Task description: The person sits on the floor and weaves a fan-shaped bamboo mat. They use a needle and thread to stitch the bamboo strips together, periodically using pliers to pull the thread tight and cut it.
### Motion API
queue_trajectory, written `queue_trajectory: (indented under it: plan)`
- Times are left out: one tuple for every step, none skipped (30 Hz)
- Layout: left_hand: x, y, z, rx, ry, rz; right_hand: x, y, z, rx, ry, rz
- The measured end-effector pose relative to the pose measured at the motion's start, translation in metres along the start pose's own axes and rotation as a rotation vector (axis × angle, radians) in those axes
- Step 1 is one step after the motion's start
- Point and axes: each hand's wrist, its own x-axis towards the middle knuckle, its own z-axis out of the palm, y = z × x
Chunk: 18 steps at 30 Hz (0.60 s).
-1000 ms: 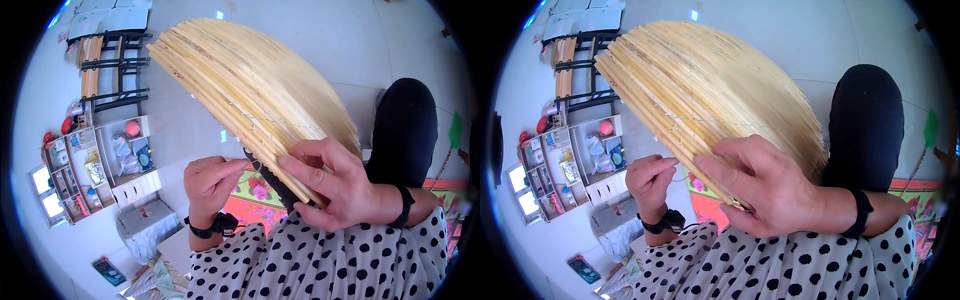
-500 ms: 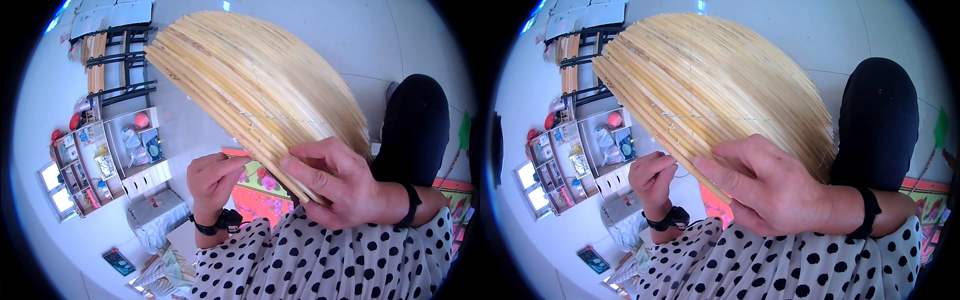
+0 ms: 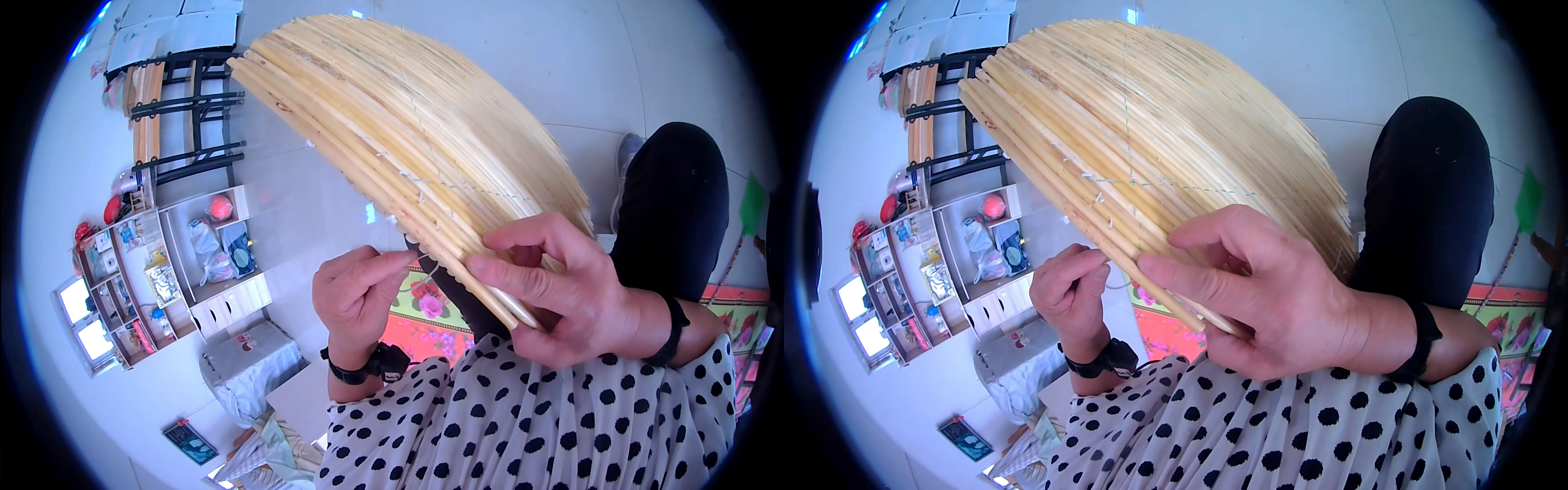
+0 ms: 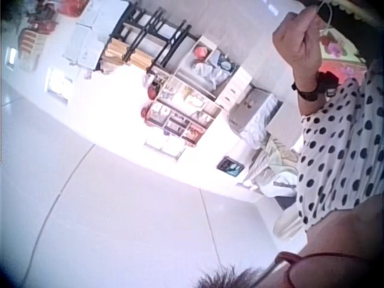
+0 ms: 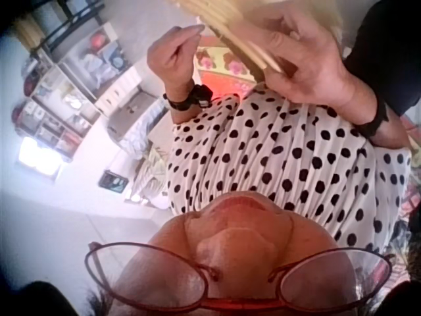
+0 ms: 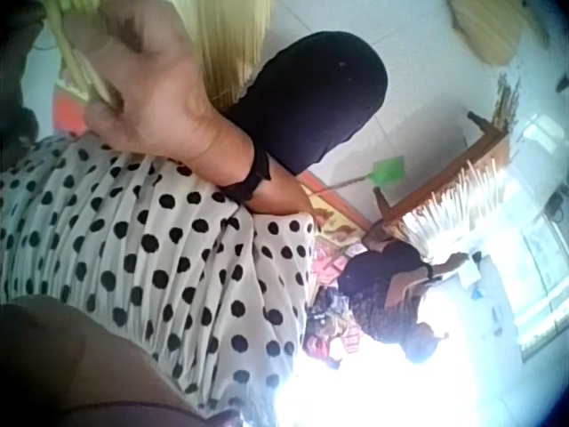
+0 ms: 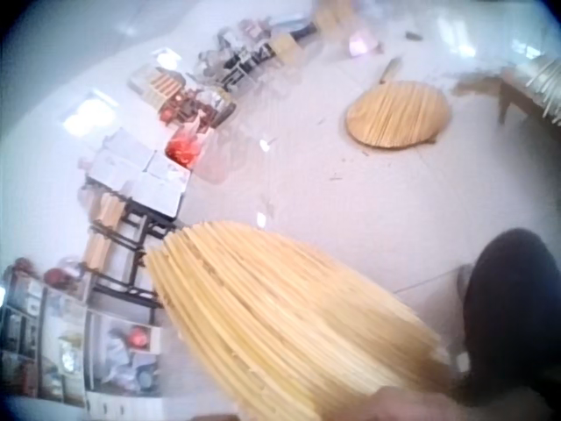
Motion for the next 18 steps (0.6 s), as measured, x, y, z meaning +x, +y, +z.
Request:
queue_trajectory:
  plan:
    - [0.002, 0.001, 0.000, 0.008, -0.007, -0.012, 0.000, 0.000, 0.000, 0.008, 0.004, -0.003]
    - [0.003, 0.002, 0.000, 0.006, -0.009, -0.016, 0.001, 0.000, -0.001, 0.012, 0.003, -0.002]
    - [0.005, 0.002, 0.000, 0.005, -0.012, -0.020, 0.001, 0.000, -0.002, 0.018, 0.002, -0.001]
    - [0.006, 0.002, 0.001, 0.005, -0.015, -0.023, 0.001, 0.000, -0.002, 0.024, 0.002, -0.001]
    - [0.007, 0.003, 0.002, -0.005, -0.009, -0.029, 0.002, 0.000, -0.002, 0.031, 0.006, -0.006]
    - [0.007, 0.004, 0.003, -0.016, -0.004, -0.035, 0.002, 0.001, -0.002, 0.037, 0.012, -0.011]
    - [0.007, 0.005, 0.004, -0.026, 0.001, -0.042, 0.002, 0.002, -0.002, 0.044, 0.017, -0.015]
    - [0.008, 0.005, 0.004, -0.030, -0.003, -0.041, 0.003, 0.001, -0.003, 0.043, 0.020, -0.018]
    - [0.008, 0.005, 0.004, -0.033, -0.006, -0.042, 0.005, -0.001, -0.004, 0.043, 0.023, -0.021]
    - [0.009, 0.006, 0.004, -0.036, -0.009, -0.043, 0.006, -0.002, -0.004, 0.043, 0.026, -0.024]
    - [0.009, 0.006, 0.004, -0.038, -0.010, -0.040, 0.006, -0.002, -0.004, 0.039, 0.025, -0.024]
    - [0.010, 0.006, 0.005, -0.039, -0.011, -0.037, 0.005, -0.002, -0.004, 0.035, 0.025, -0.024]
    - [0.011, 0.007, 0.006, -0.040, -0.013, -0.035, 0.005, -0.002, -0.004, 0.032, 0.024, -0.024]
    - [0.012, 0.007, 0.006, -0.042, -0.016, -0.036, 0.005, -0.002, -0.004, 0.042, 0.027, -0.025]
    - [0.012, 0.007, 0.006, -0.045, -0.020, -0.037, 0.005, -0.002, -0.004, 0.051, 0.031, -0.025]
    - [0.012, 0.007, 0.006, -0.046, -0.023, -0.039, 0.005, -0.002, -0.003, 0.062, 0.034, -0.025]
    - [0.012, 0.007, 0.005, -0.052, -0.026, -0.041, 0.004, -0.002, -0.003, 0.065, 0.031, -0.026]
    - [0.011, 0.007, 0.004, -0.055, -0.029, -0.044, 0.005, -0.002, -0.003, 0.071, 0.028, -0.027]
